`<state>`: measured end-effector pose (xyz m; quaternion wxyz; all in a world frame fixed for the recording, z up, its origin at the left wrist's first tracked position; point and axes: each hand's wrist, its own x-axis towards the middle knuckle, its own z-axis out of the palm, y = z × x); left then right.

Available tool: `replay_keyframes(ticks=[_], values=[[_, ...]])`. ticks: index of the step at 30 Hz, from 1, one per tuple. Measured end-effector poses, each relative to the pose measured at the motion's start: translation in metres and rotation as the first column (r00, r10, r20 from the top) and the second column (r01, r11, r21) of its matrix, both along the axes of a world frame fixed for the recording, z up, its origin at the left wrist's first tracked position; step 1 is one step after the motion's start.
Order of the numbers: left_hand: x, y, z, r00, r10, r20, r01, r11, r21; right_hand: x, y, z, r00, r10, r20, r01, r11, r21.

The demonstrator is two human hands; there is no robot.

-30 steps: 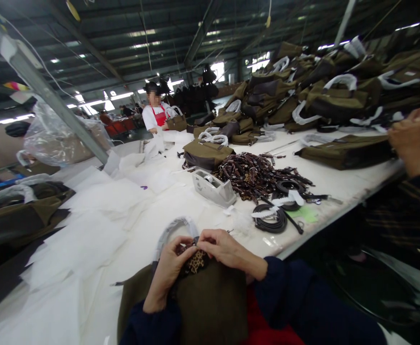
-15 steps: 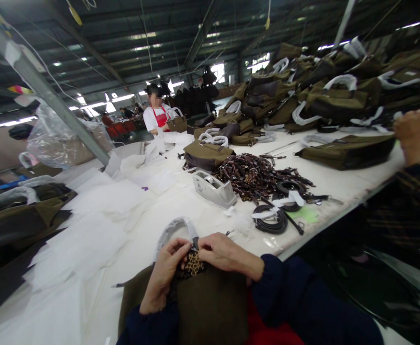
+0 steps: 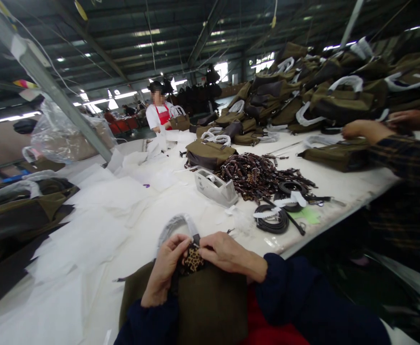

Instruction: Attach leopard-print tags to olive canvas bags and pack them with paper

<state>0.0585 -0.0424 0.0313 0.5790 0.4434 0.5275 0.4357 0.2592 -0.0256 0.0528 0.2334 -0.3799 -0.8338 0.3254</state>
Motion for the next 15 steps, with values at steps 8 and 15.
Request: replay_keyframes(ticks=[8, 15], values=[[0.003, -0.003, 0.005, 1.000, 0.024, 0.004, -0.025, 0.999, 0.041, -0.005, 0.005, 0.010, 0.999, -0.007, -0.039, 0.008, 0.999, 0.035], [-0.001, 0.000, 0.001, 0.998, -0.006, -0.065, 0.011, 0.997, 0.076, -0.009, 0.011, 0.006, 0.993, 0.058, -0.106, -0.052, 0.997, 0.062]])
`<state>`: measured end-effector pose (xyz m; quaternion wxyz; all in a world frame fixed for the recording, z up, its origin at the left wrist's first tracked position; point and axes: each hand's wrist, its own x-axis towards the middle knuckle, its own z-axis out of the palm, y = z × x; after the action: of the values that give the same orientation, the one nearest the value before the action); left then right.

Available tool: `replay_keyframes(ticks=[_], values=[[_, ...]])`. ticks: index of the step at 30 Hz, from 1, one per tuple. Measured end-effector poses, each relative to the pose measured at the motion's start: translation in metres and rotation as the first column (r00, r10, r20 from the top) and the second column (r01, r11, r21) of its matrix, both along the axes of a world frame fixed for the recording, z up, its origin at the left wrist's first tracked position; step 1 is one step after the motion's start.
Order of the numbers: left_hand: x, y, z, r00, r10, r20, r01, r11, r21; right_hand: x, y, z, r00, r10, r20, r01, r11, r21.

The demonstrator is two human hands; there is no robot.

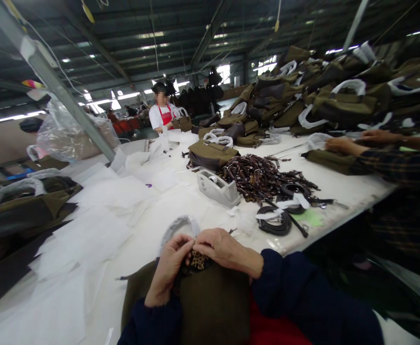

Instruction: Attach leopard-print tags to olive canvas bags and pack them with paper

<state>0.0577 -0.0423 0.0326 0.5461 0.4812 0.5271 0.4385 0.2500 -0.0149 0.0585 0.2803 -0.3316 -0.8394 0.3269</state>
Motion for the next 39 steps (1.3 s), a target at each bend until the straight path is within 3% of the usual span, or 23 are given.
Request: replay_keyframes(ticks=[3, 6, 9, 13, 18, 25, 34, 39], values=[[0.000, 0.001, -0.001, 0.999, 0.032, 0.001, -0.032, 0.999, 0.003, 0.002, -0.001, 0.000, 0.999, 0.035, 0.026, -0.034, 0.999, -0.041], [0.000, 0.000, -0.002, 0.999, 0.049, 0.007, -0.049, 0.999, 0.008, 0.004, 0.001, 0.003, 0.999, -0.012, -0.037, 0.009, 0.997, -0.072], [0.000, 0.000, -0.002, 0.999, 0.032, 0.008, -0.032, 0.999, 0.005, 0.000, 0.003, 0.002, 0.998, -0.031, -0.051, 0.030, 0.999, -0.014], [0.000, 0.000, -0.003, 1.000, 0.027, 0.011, -0.027, 1.000, 0.007, -0.004, 0.004, 0.002, 0.997, 0.012, 0.071, -0.017, 0.998, 0.066], [0.000, 0.000, -0.004, 0.998, 0.049, 0.026, -0.049, 0.999, 0.003, 0.003, 0.004, 0.013, 0.977, 0.074, 0.202, -0.070, 0.997, -0.027], [0.002, 0.000, 0.000, 0.999, 0.041, 0.022, -0.041, 0.999, 0.007, 0.000, 0.012, 0.020, 0.933, 0.069, 0.352, -0.054, 0.997, -0.052], [0.005, -0.004, 0.005, 0.999, 0.043, 0.002, -0.043, 0.998, 0.050, -0.005, 0.013, 0.029, 0.893, 0.069, 0.444, -0.047, 0.997, -0.059], [0.005, -0.004, 0.006, 1.000, 0.024, -0.002, -0.024, 0.999, 0.048, -0.006, 0.012, 0.022, 0.875, 0.028, 0.484, -0.038, 0.999, 0.012]])
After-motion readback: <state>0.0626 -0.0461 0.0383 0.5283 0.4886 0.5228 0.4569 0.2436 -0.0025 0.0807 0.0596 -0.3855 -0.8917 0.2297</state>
